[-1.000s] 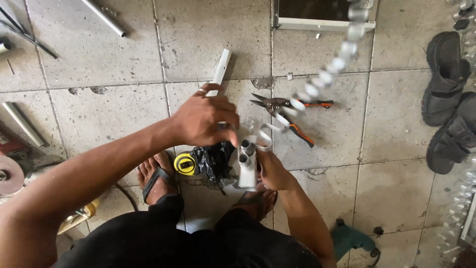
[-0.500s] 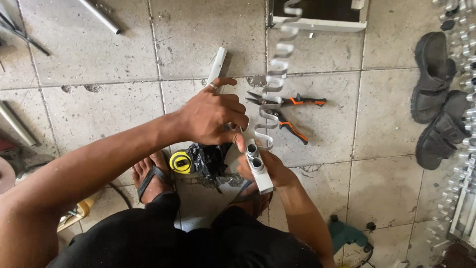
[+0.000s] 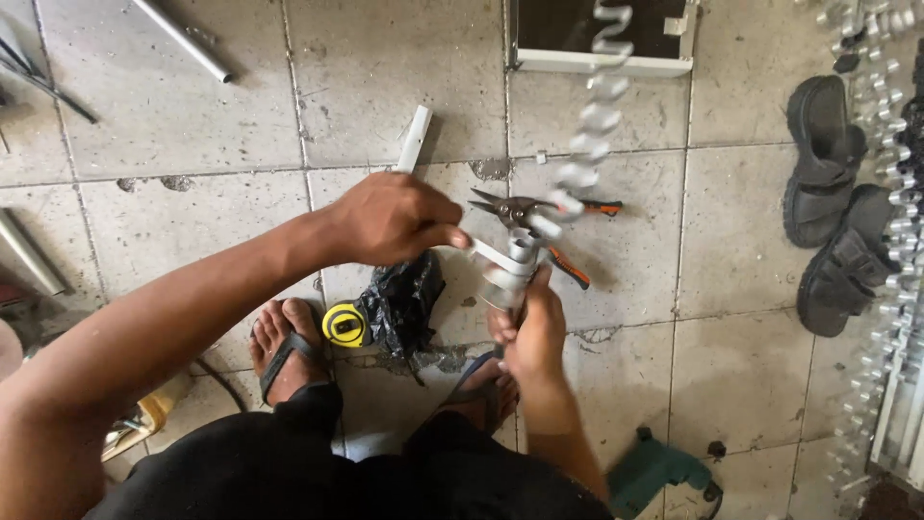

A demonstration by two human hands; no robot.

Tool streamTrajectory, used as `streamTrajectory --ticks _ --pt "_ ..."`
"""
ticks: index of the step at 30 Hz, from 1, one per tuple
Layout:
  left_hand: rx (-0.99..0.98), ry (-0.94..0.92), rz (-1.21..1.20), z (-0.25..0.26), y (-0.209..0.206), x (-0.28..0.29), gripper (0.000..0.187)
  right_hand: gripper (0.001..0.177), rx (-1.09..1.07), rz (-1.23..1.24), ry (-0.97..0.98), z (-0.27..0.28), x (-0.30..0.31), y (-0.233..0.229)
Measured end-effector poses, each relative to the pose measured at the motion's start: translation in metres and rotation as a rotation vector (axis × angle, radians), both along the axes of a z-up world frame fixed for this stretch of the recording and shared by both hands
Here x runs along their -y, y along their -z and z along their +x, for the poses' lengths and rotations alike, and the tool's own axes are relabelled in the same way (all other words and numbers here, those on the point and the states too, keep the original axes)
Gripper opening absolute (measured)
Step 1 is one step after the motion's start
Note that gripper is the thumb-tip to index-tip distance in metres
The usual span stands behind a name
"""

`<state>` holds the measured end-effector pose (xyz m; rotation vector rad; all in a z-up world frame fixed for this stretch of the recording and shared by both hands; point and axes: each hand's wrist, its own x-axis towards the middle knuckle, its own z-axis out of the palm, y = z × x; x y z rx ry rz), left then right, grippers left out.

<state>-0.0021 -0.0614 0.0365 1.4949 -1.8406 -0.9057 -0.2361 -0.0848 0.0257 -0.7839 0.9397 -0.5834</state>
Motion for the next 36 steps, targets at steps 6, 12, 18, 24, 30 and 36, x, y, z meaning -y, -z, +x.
streamTrajectory --ticks 6,12,18,24,30,36 --pt "0.145 -0.138 -0.025 -0.010 0.015 -0.012 0.050 0.028 -0.183 -0.554 0.199 -0.022 -0.038 0.014" --pt "0.130 -0.047 -0.091 -0.026 0.002 -0.011 0.047 0.070 0.531 0.276 -0.091 -0.011 -0.021 0.037" --pt "0.112 -0.043 -0.092 -0.022 -0.003 -0.015 0.047 0.054 0.571 0.302 -0.094 -0.037 -0.003 0.068" --pt "0.020 0.039 0.022 -0.025 -0.012 -0.017 0.038 0.041 0.568 0.133 -0.051 -0.048 -0.005 0.072" --pt "0.071 0.073 0.174 -0.008 -0.022 -0.034 0.032 0.038 0.297 -0.035 -0.043 -0.045 -0.003 0.061" --pt "0.228 -0.010 -0.038 -0.036 -0.044 -0.060 0.031 0.017 -0.041 -0.395 -0.014 -0.012 0.008 0.038"
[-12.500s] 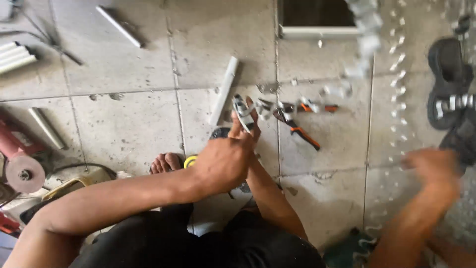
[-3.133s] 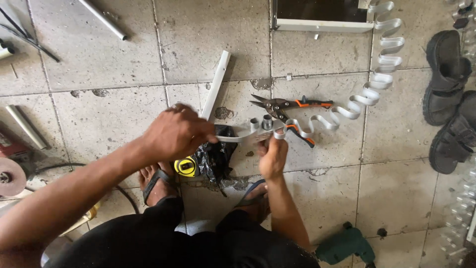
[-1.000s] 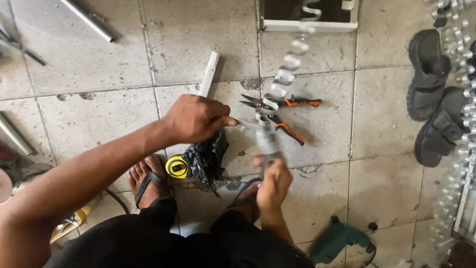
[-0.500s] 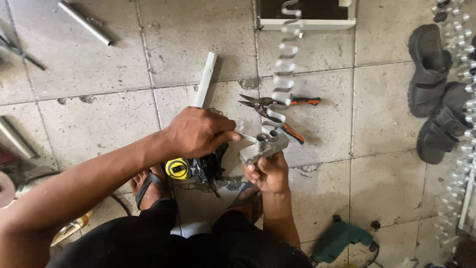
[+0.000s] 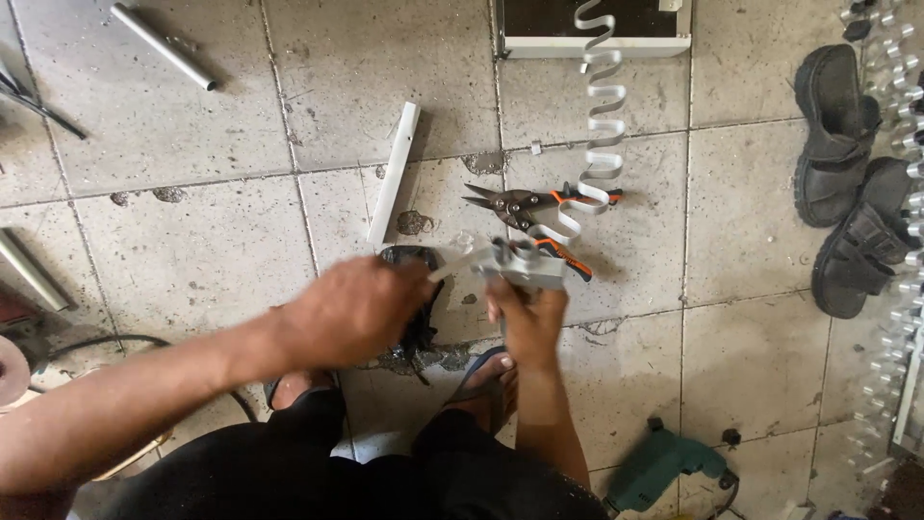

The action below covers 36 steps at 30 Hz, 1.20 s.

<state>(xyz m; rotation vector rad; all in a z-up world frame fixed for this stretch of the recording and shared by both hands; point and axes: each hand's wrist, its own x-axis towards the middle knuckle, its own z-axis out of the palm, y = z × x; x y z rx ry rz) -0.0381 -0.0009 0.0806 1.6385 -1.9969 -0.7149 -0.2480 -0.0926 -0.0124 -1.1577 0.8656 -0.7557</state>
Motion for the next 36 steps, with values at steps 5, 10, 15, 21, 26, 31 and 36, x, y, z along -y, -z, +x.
streamTrajectory --ticks 5,10,15,21,26,31,36 --pt "0.119 -0.099 0.021 -0.033 0.010 0.012 0.030 0.035 -0.330 -0.416 0.246 0.040 -0.031 0.054" --pt "0.079 -0.238 0.423 -0.044 -0.003 0.030 0.043 0.039 0.268 0.557 0.172 0.058 -0.030 0.065" --pt "0.046 -0.323 0.461 -0.040 0.004 0.024 0.039 0.046 0.101 0.646 0.091 0.060 -0.028 0.053" --pt "-0.045 -0.330 0.571 -0.030 0.006 0.023 0.041 0.069 -1.173 -0.403 -0.389 0.049 -0.027 0.086" --pt "0.021 -0.299 0.543 -0.024 0.009 0.021 0.041 0.066 -0.920 -0.852 -0.215 0.035 -0.028 0.117" --pt "-0.060 -0.332 0.290 -0.013 0.016 0.012 0.030 0.041 -0.518 -0.972 0.024 0.034 -0.011 0.107" --pt "-0.333 -0.166 0.400 0.007 0.009 0.011 0.024 0.030 0.022 0.398 -0.025 0.005 0.006 0.107"
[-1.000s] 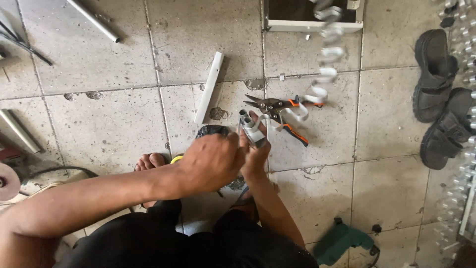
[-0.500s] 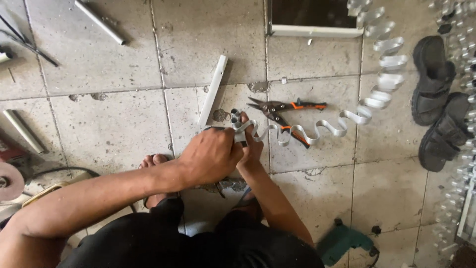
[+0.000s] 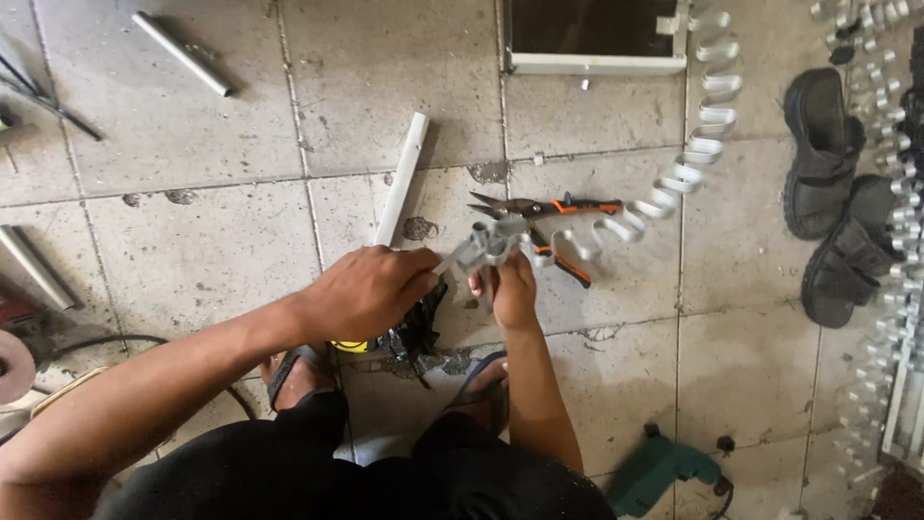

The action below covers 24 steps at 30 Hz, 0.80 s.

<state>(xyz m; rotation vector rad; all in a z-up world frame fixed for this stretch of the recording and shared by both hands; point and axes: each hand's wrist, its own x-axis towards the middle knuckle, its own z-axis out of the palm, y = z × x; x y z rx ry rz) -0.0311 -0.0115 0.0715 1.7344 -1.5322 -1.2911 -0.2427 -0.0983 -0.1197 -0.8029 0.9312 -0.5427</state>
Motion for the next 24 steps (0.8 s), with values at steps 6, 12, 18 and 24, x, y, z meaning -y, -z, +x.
streamTrajectory --ticks 6,12,18,24 --pt "0.055 0.057 -0.042 -0.005 0.007 0.000 0.027 0.028 -0.064 -0.013 0.188 0.014 -0.012 -0.016" --pt "0.088 0.080 -0.021 -0.003 0.006 0.001 0.025 0.028 0.025 -0.474 0.037 0.002 -0.021 -0.056" --pt "0.227 0.152 0.037 0.000 0.008 0.003 0.025 0.031 -0.209 -0.631 0.110 0.027 -0.022 -0.078" --pt "0.517 0.059 -0.034 0.008 -0.006 0.005 0.024 0.047 -0.260 -0.707 0.059 0.036 -0.019 -0.098"
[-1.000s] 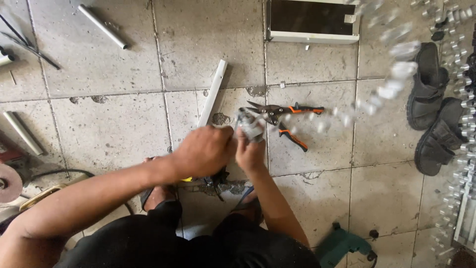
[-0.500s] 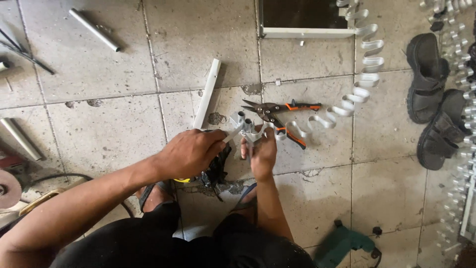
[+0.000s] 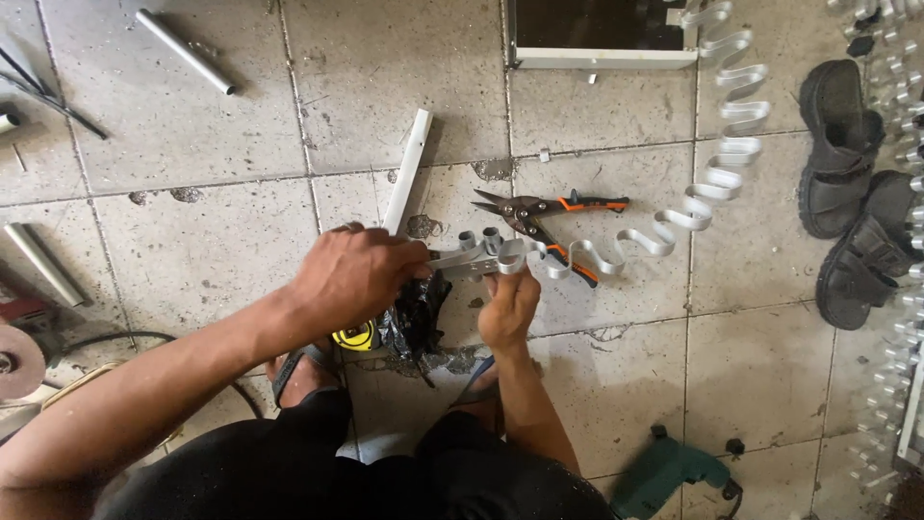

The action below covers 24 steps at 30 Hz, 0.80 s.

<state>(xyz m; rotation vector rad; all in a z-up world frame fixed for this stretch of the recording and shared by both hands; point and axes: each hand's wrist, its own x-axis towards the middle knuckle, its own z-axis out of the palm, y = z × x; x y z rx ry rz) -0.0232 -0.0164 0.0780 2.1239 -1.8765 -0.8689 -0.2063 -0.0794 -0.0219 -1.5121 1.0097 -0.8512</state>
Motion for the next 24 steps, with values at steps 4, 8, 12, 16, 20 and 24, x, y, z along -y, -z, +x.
streamTrajectory --ticks 4,8,12,16,20,24 --pt "0.014 -0.011 -0.139 0.010 0.028 0.002 0.021 0.056 -0.123 0.051 -0.056 -0.020 0.001 0.017" --pt "-0.225 0.082 -0.486 0.017 0.063 0.018 0.030 0.057 -0.105 0.430 -0.253 -0.016 0.002 -0.012" --pt "-0.395 0.181 -0.670 0.011 0.047 0.037 0.042 0.051 -0.141 0.589 -0.299 0.004 -0.006 -0.057" --pt "-0.378 0.231 -0.671 0.009 0.049 0.037 0.048 0.044 -0.193 0.374 -0.356 -0.017 -0.012 -0.021" --pt "-0.353 0.231 -0.689 0.008 0.057 0.036 0.046 0.036 -0.298 -0.127 -0.451 -0.038 -0.012 0.014" --pt "-0.366 0.227 -0.630 0.010 0.046 0.023 0.041 0.043 -0.385 -0.632 -0.549 -0.062 -0.013 0.051"
